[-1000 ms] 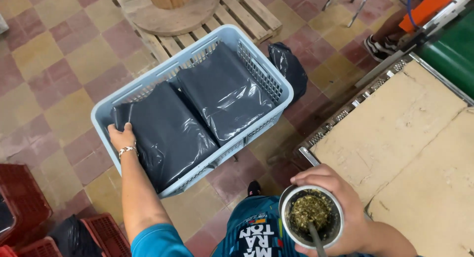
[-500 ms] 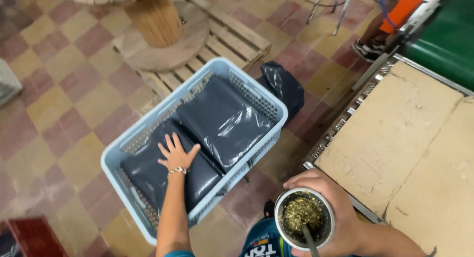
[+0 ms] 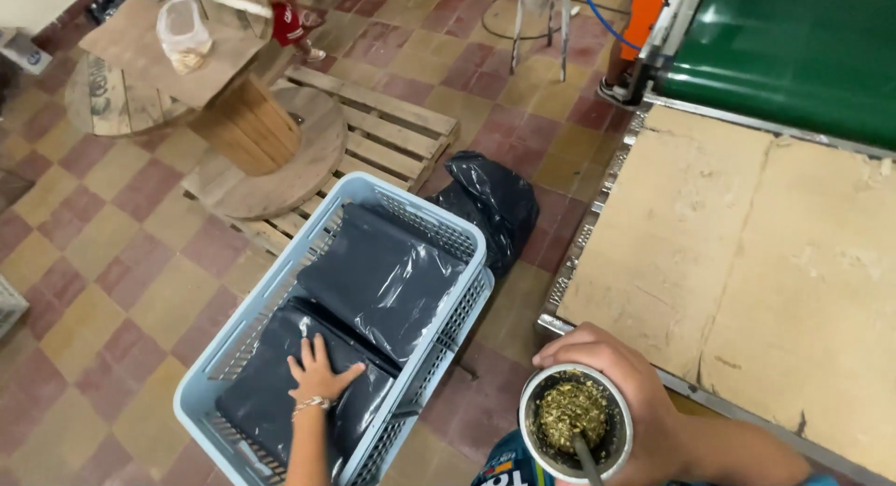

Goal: Catching plastic bags from a production machine, folding them on a workbench, and placing them into a collection bin.

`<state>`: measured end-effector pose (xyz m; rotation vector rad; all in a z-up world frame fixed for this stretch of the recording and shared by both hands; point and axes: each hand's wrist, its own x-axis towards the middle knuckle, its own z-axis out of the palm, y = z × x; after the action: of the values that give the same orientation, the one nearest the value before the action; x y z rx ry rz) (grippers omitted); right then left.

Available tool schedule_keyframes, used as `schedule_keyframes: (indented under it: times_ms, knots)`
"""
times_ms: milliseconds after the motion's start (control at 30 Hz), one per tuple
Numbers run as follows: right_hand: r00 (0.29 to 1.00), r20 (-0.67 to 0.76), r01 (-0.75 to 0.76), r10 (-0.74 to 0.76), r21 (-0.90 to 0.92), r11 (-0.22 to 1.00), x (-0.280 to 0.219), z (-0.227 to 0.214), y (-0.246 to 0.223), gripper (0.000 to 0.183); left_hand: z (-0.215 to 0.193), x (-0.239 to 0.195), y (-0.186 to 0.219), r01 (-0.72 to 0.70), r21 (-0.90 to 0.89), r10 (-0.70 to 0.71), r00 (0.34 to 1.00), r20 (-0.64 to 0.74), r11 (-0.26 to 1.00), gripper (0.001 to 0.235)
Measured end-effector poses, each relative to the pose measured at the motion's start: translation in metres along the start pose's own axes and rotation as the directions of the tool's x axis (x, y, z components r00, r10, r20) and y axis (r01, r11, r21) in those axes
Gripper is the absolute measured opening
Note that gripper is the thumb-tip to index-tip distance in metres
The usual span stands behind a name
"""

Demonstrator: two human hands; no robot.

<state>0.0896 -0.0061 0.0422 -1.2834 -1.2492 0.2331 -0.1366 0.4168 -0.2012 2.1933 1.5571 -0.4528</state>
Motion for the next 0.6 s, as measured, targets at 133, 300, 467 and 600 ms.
schedule_keyframes:
  times_ms: [133,300,467,600]
  knots:
    - [0.997,-0.033,0.069,-0.070,-0.023,0.997,-0.005,-0.008,-0.008,0.078,0.005,0.020,0.000,0.065,0.116,-0.075,0.993,0.091,0.991,0.122]
    - [0.980,-0.123,0.139,-0.159,-0.154,0.978,-0.010,-0.036,-0.016,0.073,-0.022,-0.024,0.042,-0.321,-0.085,0.242,0.839,-0.487,0.943,0.073]
    - [0.957,-0.211,0.135,-0.198,-0.280,0.950,-0.042,-0.085,-0.033,0.075,0.010,-0.129,0.144,-0.716,-0.332,0.250,0.576,-0.779,0.614,0.036]
    - [0.949,-0.269,0.054,-0.166,-0.380,0.923,-0.102,-0.142,-0.050,0.081,0.095,-0.189,0.233,-0.819,-0.365,0.436,0.552,-0.711,0.442,0.015]
